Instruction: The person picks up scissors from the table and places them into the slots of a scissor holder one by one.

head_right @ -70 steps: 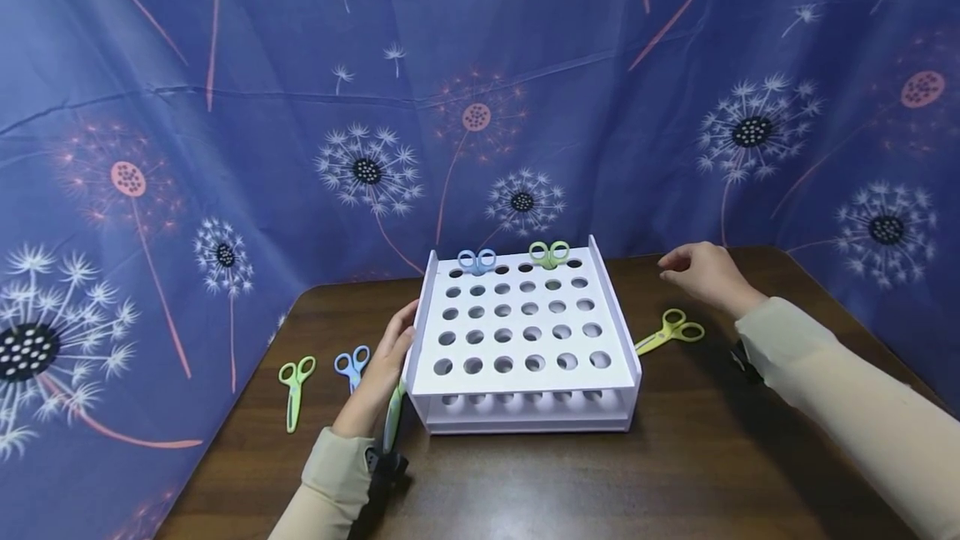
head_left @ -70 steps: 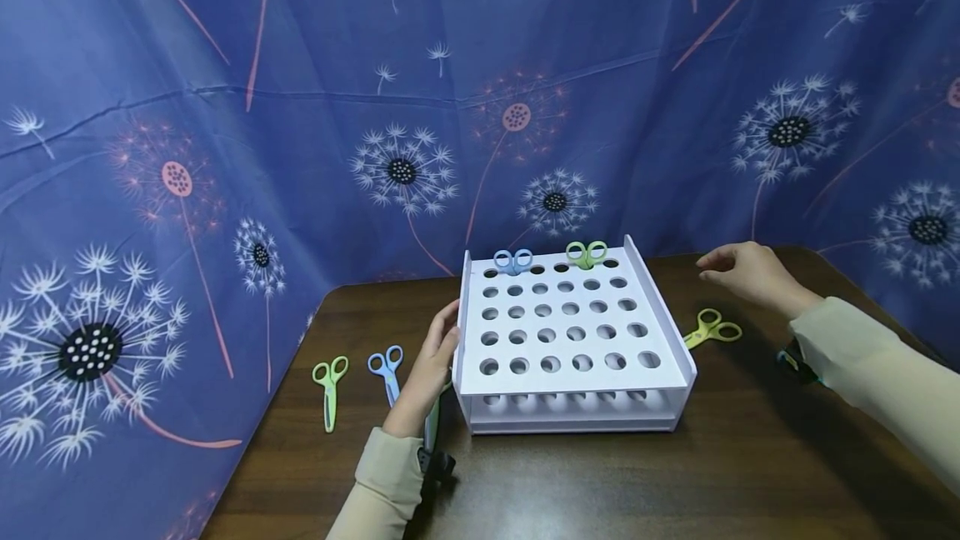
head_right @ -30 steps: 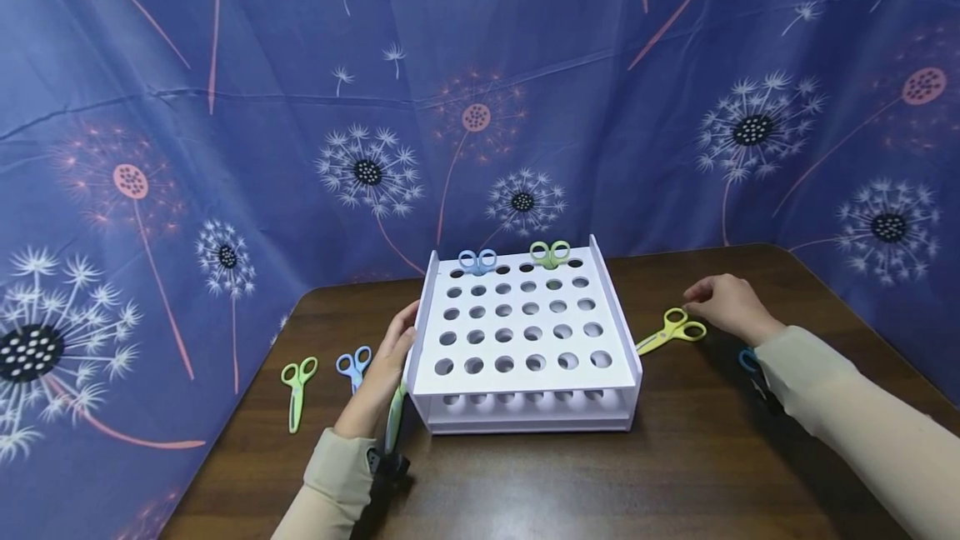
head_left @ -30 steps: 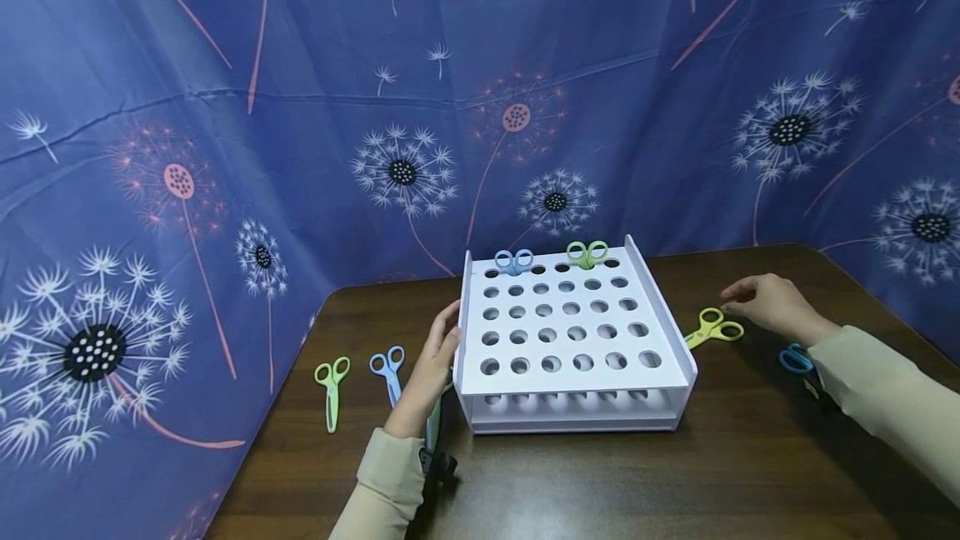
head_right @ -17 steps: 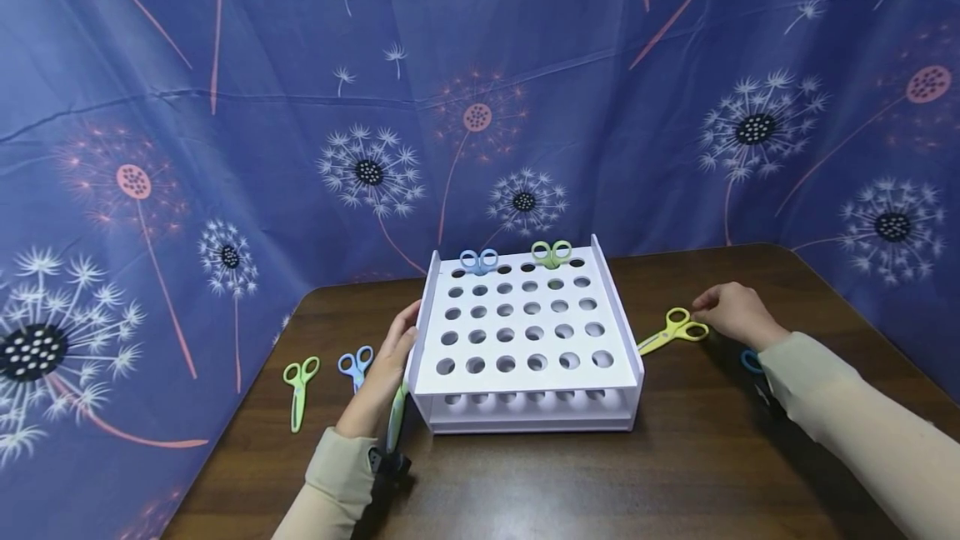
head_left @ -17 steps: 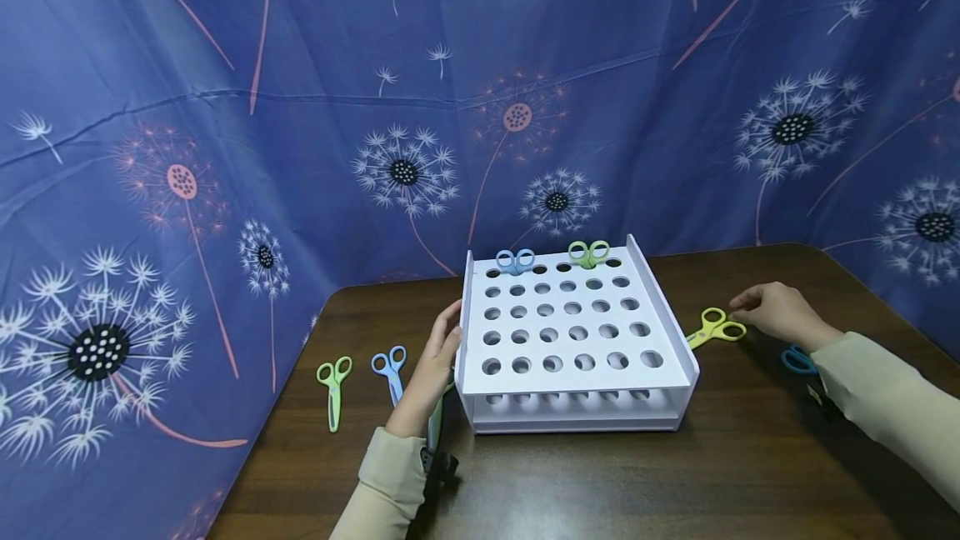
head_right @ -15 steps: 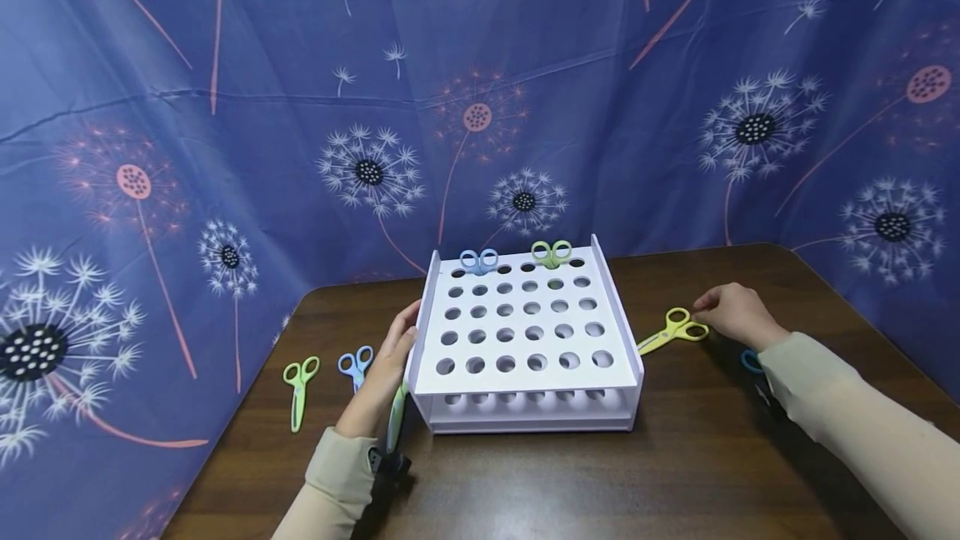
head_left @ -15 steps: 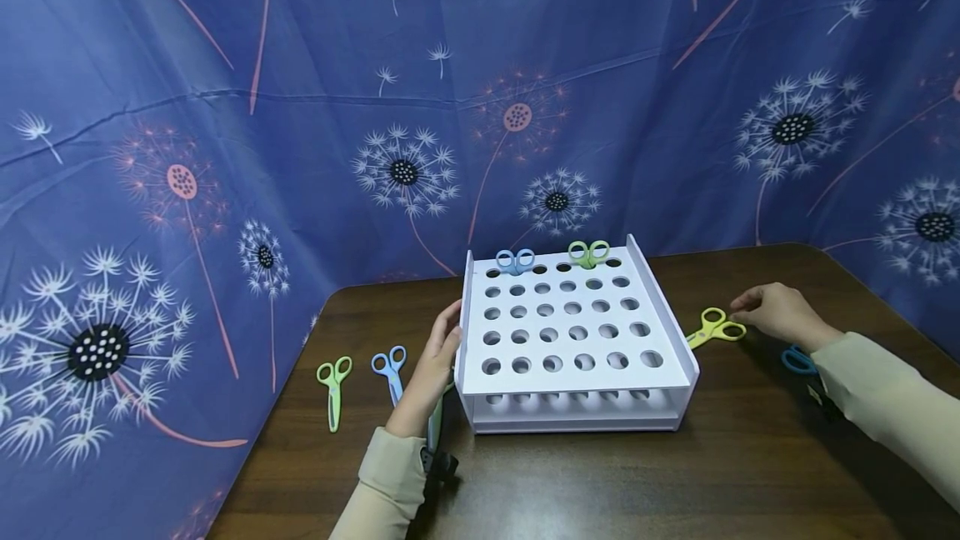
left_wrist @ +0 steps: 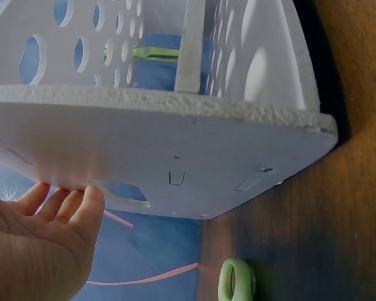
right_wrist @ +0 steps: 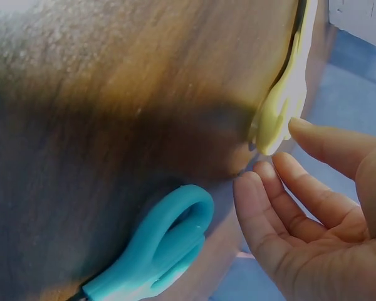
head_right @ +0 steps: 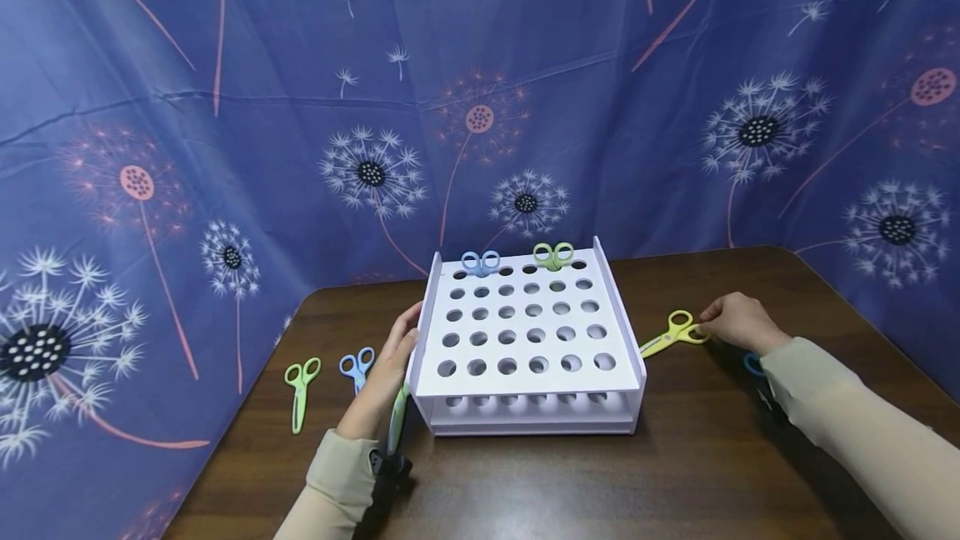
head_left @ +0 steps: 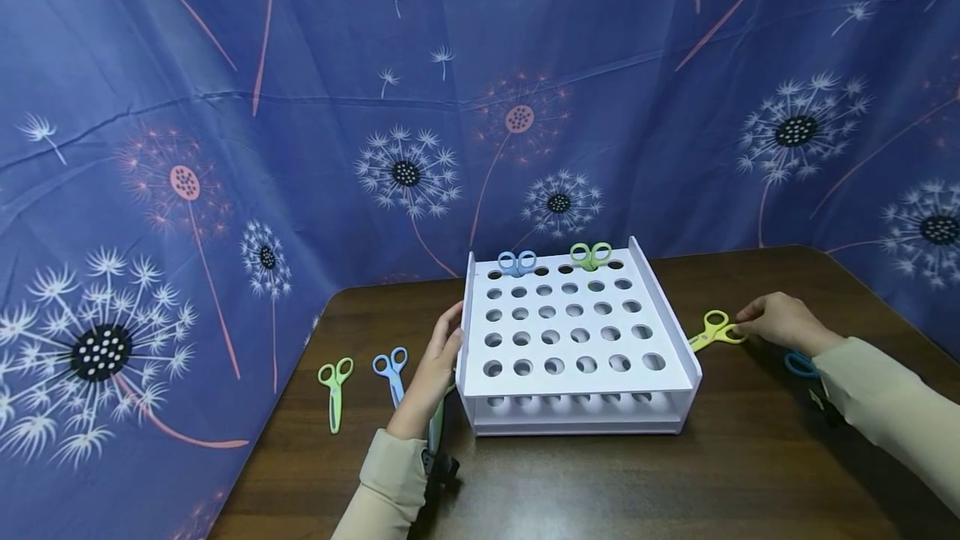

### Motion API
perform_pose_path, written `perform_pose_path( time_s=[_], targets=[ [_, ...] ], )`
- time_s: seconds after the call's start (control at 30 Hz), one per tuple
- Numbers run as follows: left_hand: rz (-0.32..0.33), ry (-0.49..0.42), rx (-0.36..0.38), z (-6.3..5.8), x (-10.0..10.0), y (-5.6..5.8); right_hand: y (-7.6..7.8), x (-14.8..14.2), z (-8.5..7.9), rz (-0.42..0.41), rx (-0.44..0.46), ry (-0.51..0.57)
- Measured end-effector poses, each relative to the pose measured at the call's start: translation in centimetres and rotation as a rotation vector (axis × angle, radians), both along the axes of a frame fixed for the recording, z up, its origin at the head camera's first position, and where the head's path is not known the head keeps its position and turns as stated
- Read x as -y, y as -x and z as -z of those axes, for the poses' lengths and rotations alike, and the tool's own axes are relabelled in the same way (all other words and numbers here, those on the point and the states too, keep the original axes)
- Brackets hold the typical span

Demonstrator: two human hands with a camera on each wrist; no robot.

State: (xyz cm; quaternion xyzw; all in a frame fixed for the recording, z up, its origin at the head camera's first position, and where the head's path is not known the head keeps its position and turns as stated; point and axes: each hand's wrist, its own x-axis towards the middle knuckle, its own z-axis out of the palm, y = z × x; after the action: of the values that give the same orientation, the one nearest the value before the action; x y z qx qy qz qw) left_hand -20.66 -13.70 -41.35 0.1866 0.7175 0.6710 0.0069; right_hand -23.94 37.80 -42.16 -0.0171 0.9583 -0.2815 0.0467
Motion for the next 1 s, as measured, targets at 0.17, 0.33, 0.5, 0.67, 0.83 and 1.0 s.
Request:
perform_pose_path(
  time_s=[0.17, 0.33, 0.5, 0.67, 0.83, 1.0],
  targets=[
    [-0.001, 0.001, 0.001, -0.03, -0.03, -0.03, -0.08, -0.17, 0.26, 0.003, -0.012, -0.004],
    [-0.009, 0.012, 0.005, 0.03, 0.01, 0.0, -0.04, -0.16, 0.5, 0.006, -0.022, 0.0],
    [-0.009, 0.016, 0.014, 0.13, 0.05, 0.06, -0.09, 0.02, 0.56, 0.0, -0.04, -0.002],
    [-0.012, 0.014, 0.01, 0.15, 0.04, 0.05, -0.05, 0.21, 0.69, 0.006, -0.081, -0.024],
    [-0.015, 0.011, 0.012, 0.07, -0.01, -0.05, 0.06, 0.27, 0.73, 0.026, -0.088, -0.04],
    [-0.018, 0.017, 0.018, 0.15, 0.01, -0.12, 0.12, 0.27, 0.79, 0.033, -0.083, -0.049]
  ],
)
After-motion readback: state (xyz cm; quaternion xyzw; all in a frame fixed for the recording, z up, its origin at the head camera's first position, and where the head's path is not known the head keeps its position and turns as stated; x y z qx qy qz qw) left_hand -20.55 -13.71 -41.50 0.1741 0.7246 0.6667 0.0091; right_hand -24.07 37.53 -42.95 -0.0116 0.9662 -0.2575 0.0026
